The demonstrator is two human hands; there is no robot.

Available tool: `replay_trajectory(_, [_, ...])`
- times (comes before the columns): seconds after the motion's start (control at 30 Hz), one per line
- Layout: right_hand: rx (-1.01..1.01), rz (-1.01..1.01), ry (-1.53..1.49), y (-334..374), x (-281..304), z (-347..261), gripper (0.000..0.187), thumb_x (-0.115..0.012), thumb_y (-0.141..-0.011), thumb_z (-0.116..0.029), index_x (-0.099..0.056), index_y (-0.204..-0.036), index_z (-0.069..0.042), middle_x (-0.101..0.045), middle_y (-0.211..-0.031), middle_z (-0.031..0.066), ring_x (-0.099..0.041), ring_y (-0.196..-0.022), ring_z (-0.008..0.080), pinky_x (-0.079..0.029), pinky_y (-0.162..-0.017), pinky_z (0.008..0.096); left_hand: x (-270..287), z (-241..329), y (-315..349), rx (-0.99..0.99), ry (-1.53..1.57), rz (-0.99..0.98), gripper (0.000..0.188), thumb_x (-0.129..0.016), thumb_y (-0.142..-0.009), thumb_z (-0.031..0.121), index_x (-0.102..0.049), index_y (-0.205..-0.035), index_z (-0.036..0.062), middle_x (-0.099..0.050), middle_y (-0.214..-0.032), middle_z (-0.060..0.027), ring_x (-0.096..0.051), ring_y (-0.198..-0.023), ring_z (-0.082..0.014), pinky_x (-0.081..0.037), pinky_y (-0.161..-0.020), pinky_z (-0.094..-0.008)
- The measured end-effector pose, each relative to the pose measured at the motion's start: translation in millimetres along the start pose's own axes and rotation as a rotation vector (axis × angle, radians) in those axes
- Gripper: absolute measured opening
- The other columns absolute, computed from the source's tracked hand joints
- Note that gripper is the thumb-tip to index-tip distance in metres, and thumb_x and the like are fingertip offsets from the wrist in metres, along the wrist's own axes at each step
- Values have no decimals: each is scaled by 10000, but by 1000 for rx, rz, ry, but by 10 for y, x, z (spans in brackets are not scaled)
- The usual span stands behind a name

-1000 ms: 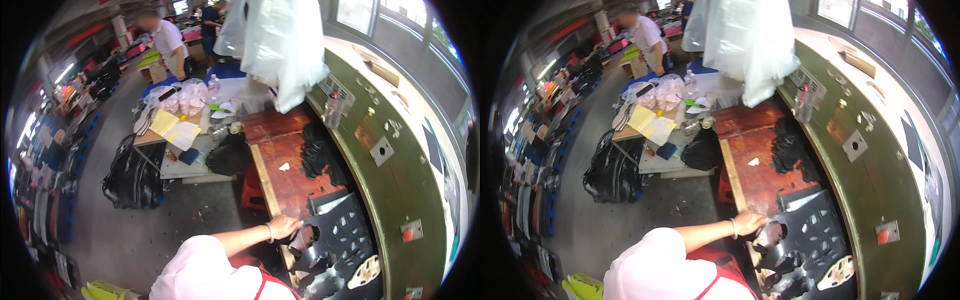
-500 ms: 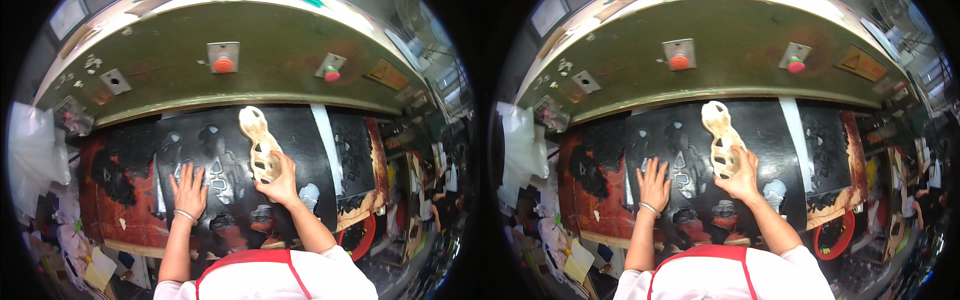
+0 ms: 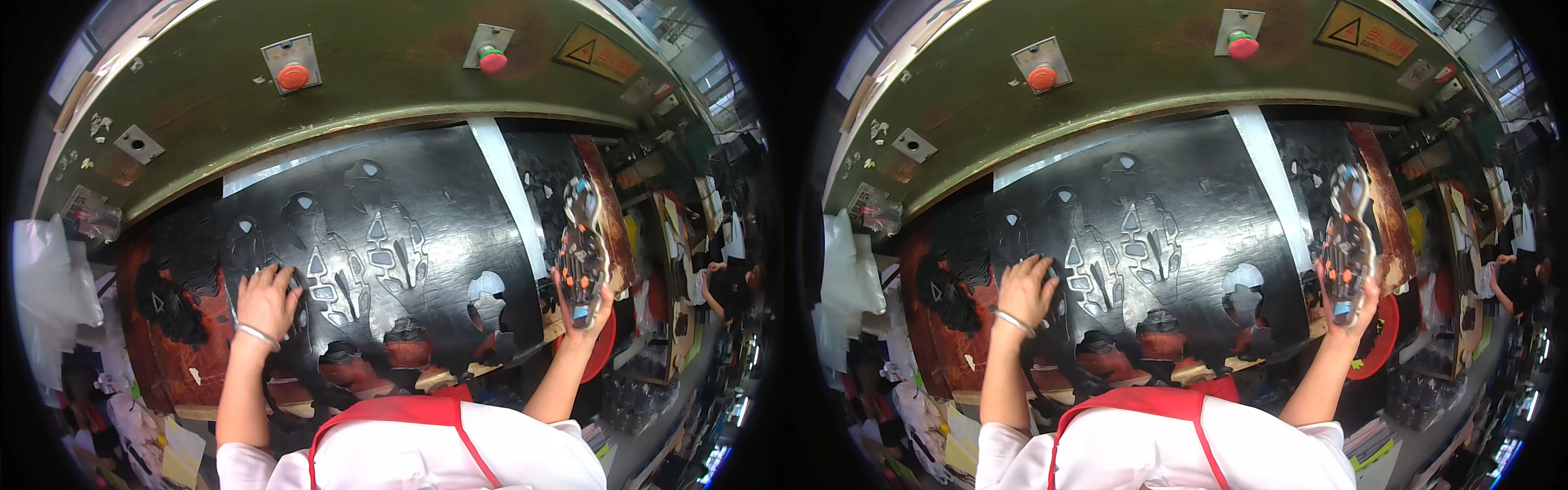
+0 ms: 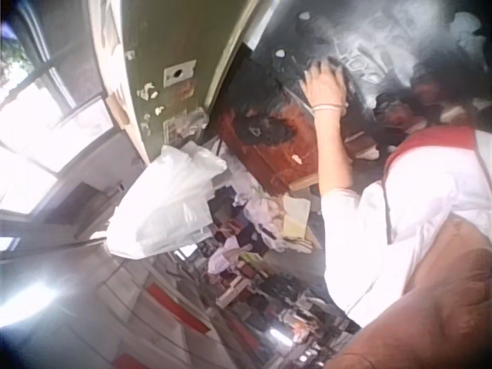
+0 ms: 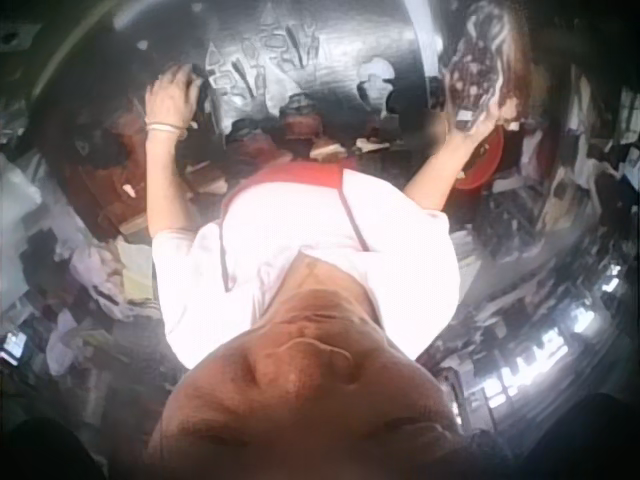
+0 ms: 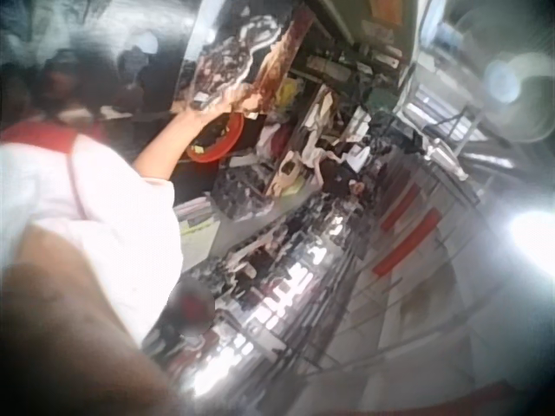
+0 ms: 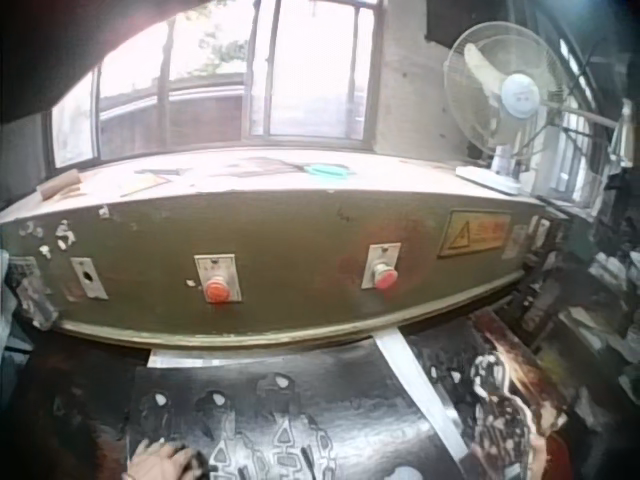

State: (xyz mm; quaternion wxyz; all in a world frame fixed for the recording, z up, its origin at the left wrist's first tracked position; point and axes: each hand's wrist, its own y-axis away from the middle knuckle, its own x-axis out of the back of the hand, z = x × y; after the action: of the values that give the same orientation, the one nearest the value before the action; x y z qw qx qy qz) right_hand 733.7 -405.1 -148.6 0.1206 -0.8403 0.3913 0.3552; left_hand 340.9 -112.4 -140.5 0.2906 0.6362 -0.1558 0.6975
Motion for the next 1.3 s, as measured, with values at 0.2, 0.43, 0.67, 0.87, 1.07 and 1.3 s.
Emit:
replay_trajectory(0.2, [8,234,-808,195,375,85,770,-706,-761,-314,-377,-1404,-46,-209,-1475,245,-96,-1347,513,-343,-1100,546,-105,928,-957,-597,357,341,343,-624,-862,192,-590,-1170,44,-632,-1106,-152,-590,-1057,-316,-466,-931,-401])
replay_trajectory(0.43, [26,260,-545,15,263,32,647,-600,-839,-355,-416,-1382,-57,-314,-1457,232,-238,-1339,482,-278,-1106,581,-517,2147,-1422,-569,262,226,425,-550,-921,218,-500,-1286,3,-428,-1372,-256,-389,-1310,-364,-315,-1095,-435])
replay_trajectory(0.67, [9,213,304,61,-222,198,797,-709,-758,-245,-330,-1382,75,-479,-1304,257,-553,-1138,365,-426,-1049,453,-163,1645,-644,-900,1009,-368,262,-605,-882,138,-624,-1126,46,-640,-1094,-147,-628,-992,-311,-496,-885,-374])
replay_trajectory(0.87, [141,-262,1258,-473,-694,410,703,-839,-539,-106,-518,-1161,-47,-580,-1154,109,-563,-1069,235,-424,-953,331,38,626,-496,-414,848,-157,197,-600,-897,124,-666,-1054,25,-682,-962,-139,-665,-872,-285,-517,-765,-337])
replay_trajectory(1.07, [336,-513,1627,-1198,-811,1105,782,-856,-543,-152,-457,-1211,-76,-393,-1348,305,-367,-1297,465,-346,-1080,434,29,-83,121,-130,889,1,177,-585,-887,24,-649,-1045,-23,-684,-912,-134,-673,-847,-229,-511,-761,-296])
replay_trajectory(1.3, [319,-226,1614,-1170,-698,1061,890,-886,-582,-216,-452,-1309,60,-471,-1328,249,-462,-1254,375,-397,-1038,393,-609,-835,806,437,706,504,217,-529,-953,58,-603,-1126,-49,-653,-1028,-130,-632,-910,-196,-489,-826,-293])
